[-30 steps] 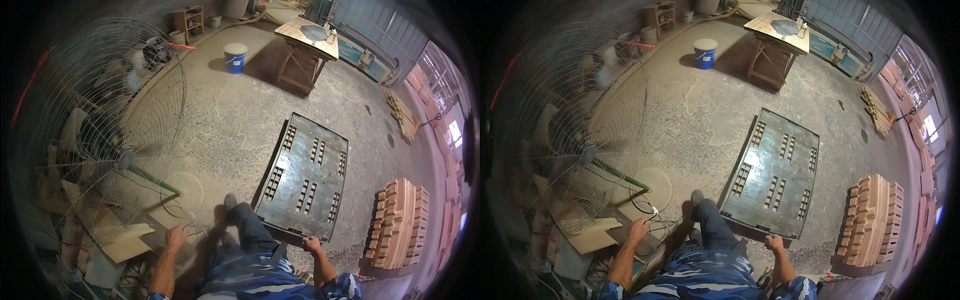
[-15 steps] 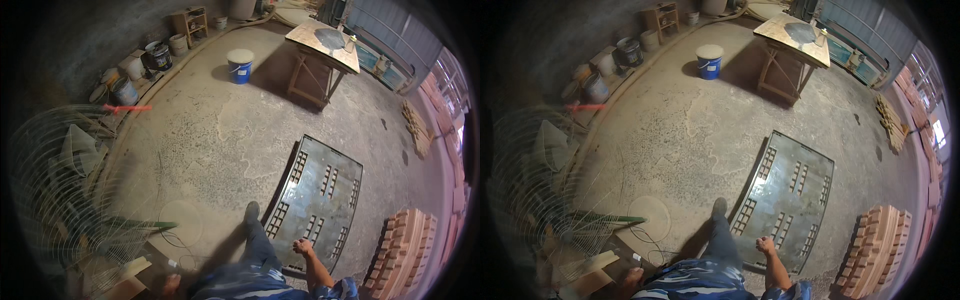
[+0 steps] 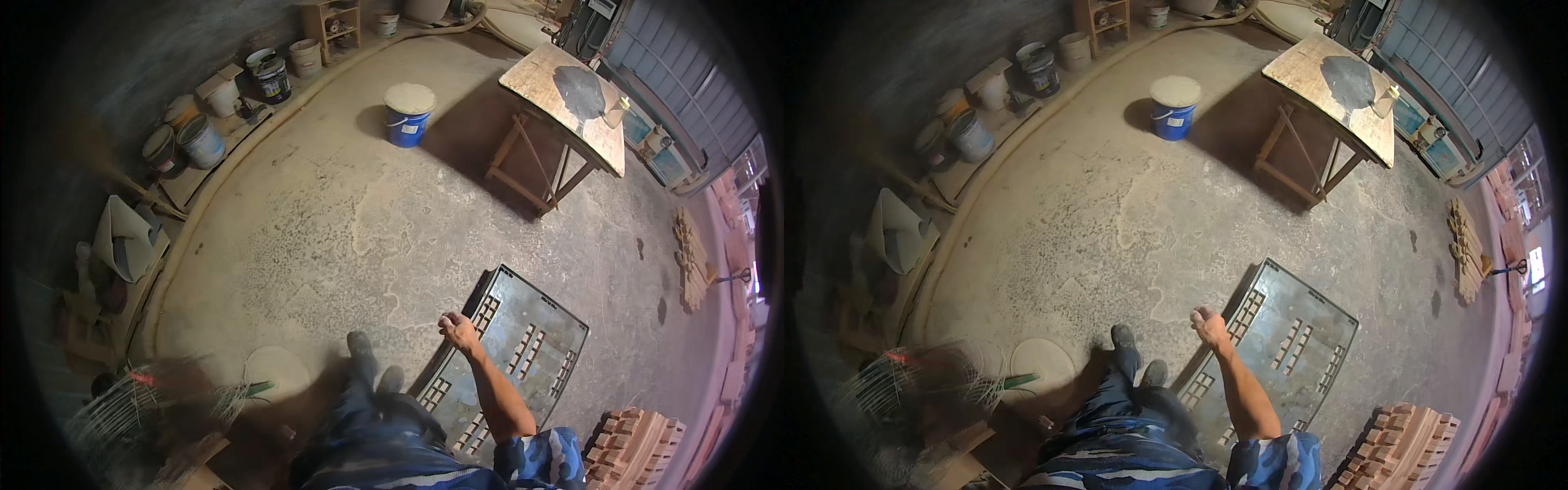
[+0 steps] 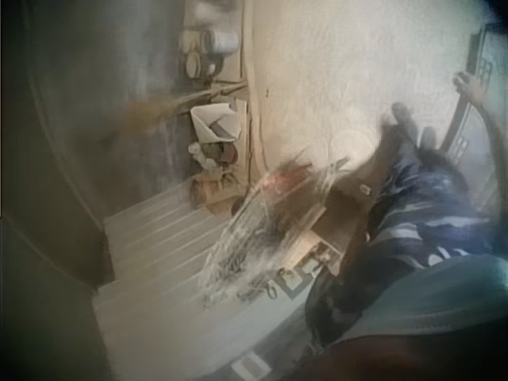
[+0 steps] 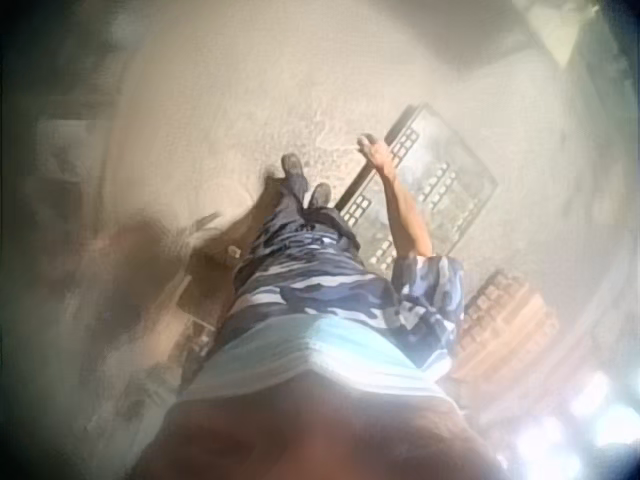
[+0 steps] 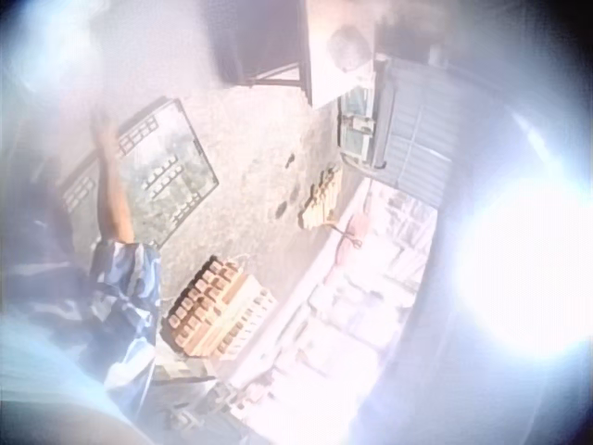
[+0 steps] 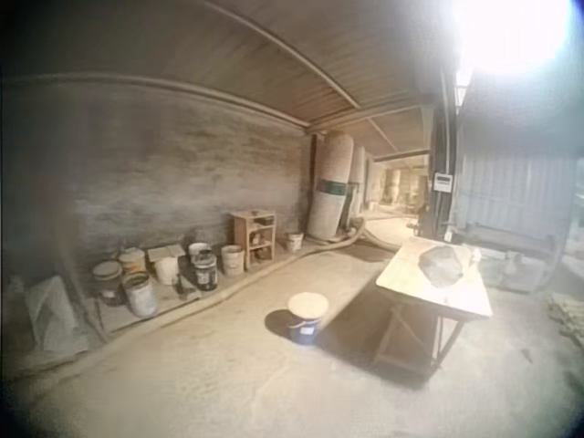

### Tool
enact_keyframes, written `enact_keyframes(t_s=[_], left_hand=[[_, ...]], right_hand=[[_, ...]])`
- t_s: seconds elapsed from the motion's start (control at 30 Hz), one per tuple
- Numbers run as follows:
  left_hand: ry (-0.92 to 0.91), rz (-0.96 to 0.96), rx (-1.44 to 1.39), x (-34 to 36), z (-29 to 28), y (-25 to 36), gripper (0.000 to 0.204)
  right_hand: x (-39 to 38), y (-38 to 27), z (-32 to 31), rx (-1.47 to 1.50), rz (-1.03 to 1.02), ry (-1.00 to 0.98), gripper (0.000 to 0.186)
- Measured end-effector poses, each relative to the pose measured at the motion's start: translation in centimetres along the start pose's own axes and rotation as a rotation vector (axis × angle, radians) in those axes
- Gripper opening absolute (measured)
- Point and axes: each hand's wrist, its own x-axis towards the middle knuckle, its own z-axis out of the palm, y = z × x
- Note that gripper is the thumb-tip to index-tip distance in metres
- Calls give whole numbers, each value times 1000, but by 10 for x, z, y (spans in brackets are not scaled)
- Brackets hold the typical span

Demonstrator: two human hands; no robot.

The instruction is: The person moves wooden planks in a workshop, then plugs in a large industrial fan and adjusts its motor housing and stand. They later use a wrench to tighten a bolt on the fan's motor assembly.

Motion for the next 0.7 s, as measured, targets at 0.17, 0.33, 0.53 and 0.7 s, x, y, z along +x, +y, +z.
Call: enact_keyframes(t_s=[0.17,0.33,0.53,0.7], left_hand=[[-27,0,-108,57,32,55,25],[-39,-33,-221,89,55,91,24],[22,-120,-358,64,93,85,22],[143,-118,-541,45,112,114,21]], right_hand=[[64,-44,15,-420,-177,-103,28],[134,-49,0,-588,-297,-208,19],[237,-49,-14,-1053,-695,-503,18],[327,-73,7,-404,-171,-674,27]])
